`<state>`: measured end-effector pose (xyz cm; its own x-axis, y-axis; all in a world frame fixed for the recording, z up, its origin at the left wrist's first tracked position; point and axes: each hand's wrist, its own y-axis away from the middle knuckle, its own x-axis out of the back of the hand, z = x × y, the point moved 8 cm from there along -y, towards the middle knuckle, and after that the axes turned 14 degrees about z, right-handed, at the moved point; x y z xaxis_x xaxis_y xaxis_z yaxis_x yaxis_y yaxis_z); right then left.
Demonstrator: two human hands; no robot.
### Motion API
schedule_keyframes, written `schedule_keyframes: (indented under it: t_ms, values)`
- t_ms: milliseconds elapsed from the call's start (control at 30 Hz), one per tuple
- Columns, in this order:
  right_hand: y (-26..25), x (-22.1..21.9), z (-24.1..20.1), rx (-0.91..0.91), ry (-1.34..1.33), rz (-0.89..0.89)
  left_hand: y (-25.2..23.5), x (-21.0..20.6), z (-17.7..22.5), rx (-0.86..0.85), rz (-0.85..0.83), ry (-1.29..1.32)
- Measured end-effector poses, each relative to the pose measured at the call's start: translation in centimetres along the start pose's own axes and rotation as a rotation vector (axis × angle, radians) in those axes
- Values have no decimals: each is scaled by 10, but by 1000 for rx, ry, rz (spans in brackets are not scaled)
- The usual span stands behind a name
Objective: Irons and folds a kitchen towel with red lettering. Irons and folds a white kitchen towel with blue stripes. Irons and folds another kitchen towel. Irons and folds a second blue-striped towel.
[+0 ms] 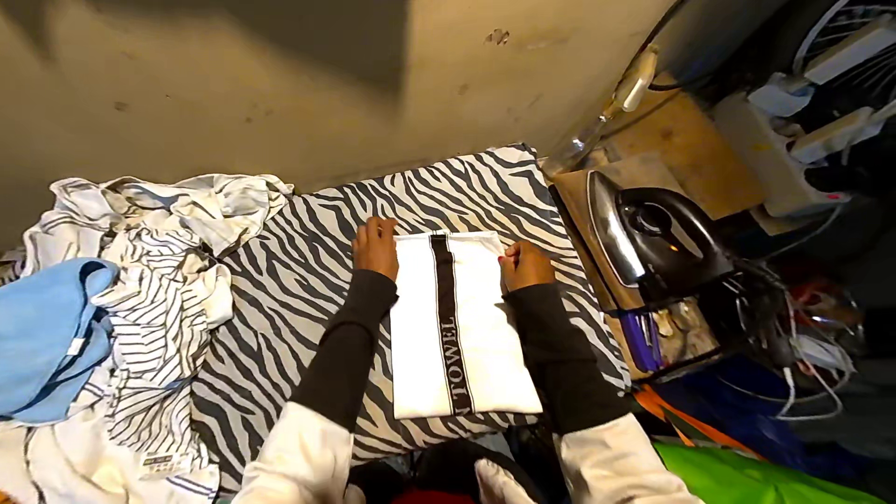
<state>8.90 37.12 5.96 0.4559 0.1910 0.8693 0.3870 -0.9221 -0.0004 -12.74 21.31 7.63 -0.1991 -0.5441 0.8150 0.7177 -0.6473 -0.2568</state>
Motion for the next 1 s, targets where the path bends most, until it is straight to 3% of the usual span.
schedule_keyframes:
  t_ms: [100,167,233,300,367,433,500,633,733,800,900,1000]
  values:
    - [24,-1,-37,327,-58,158,37,-6,60,-249,38,72]
    - [44,-29,-52,568,-76,187,66,-36,68,-345,-14,99]
    - [47,-57,-35,562,30,145,84,-69,45,-320,-128,-30]
    - [36,-53,-19,476,64,154,82,-76,36,-302,-149,-93]
    - [49,-33,-10,465,32,174,101,-70,37,-298,-233,-67]
    - [74,-8,-11,593,0,223,133,-54,49,-392,-279,17]
    - [114,-7,5,710,37,159,189,-40,54,-496,-304,95]
    - [139,-14,57,606,73,76,258,-14,35,-551,-289,87]
    - [104,50,60,618,48,301,288,10,24,-484,-262,133]
    - [65,109,64,588,167,409,297,29,10,-372,-107,130]
    - [7,163,83,318,377,391,293,48,-11,-89,105,228]
    - [-49,168,110,73,463,311,286,53,-19,191,116,381]
